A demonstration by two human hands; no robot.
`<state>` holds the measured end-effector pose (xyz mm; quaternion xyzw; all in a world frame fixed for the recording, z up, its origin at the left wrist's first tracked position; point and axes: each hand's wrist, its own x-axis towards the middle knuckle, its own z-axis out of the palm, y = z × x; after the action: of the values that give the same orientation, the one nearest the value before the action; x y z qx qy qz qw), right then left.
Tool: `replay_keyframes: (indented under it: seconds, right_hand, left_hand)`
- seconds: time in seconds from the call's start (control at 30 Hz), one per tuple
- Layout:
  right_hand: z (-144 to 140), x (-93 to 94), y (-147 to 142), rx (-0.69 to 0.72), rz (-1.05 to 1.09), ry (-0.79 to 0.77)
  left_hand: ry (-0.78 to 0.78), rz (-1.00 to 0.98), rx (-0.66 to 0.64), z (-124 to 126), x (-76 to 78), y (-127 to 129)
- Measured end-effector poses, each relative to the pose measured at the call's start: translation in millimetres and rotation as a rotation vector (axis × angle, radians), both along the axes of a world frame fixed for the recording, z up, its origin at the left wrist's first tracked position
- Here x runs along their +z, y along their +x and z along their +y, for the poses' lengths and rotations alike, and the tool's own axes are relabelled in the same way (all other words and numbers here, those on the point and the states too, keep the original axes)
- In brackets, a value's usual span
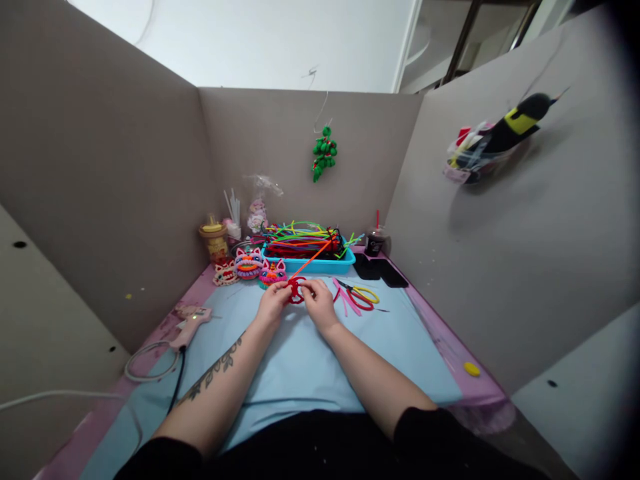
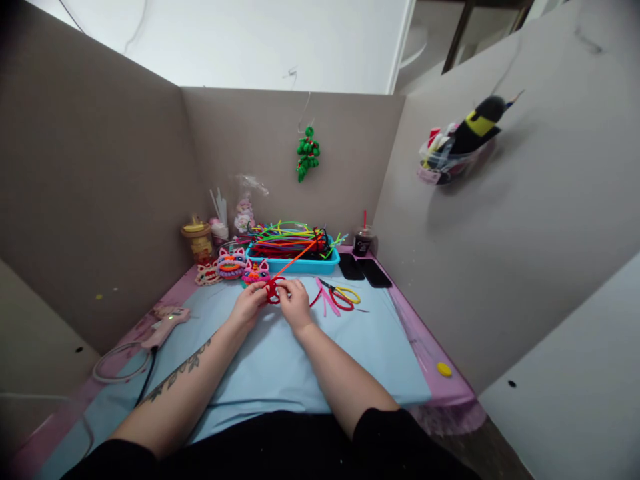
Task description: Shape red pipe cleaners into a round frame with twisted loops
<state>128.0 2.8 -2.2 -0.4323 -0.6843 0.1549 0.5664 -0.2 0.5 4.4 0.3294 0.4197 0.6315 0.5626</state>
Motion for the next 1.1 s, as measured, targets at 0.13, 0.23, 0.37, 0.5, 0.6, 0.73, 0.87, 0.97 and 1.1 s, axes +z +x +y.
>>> replay_keyframes:
  seconds: [0.13, 0.23, 0.37, 0.5, 0.6, 0.73, 0.87, 0.97, 1.1]
  right_hand:
    - [1, 1.5, 3, -0.043, -0.140, 0.077]
    - [0, 2.7, 3, -0.046, -0.199, 0.098]
    - [-1, 4.5, 4, -0.060, -0.220, 0.103]
    - [1, 2.4, 5, -0.084, -0.236, 0.092]
    - [3, -0.1, 5, -0.101, -0.241, 0.103]
    - [3, -0.7, 5, -0.108, -0.257, 0.086]
    - [4, 0.1, 5, -0.069, -0.183, 0.043]
    - [8, 0.1, 5, -0.028, -0.076, -0.019]
    - [13, -0.1, 7, 0.007, 0.007, -0.123]
  left_hand:
    - [0.025, 0.019, -0.018, -1, -0.9, 0]
    - [0.059, 0.056, -0.026, -1, -4.7, -1]
    - [0.112, 0.103, -0.017, 0, -6.7, 0]
    - [0.136, 0.134, 0.004, -1, -5.1, 0]
    - [0.169, 0.161, -0.003, -1, -4.7, -1]
    - [0.180, 0.186, 0.014, -2, -3.7, -1]
    - [0.177, 0.197, 0.012, -3, -1.4, 0]
    - [0.187, 0.208, -0.006, -4, -0.2, 0]
    - [0.190, 0.210, -0.010, -5, 1.6, 1]
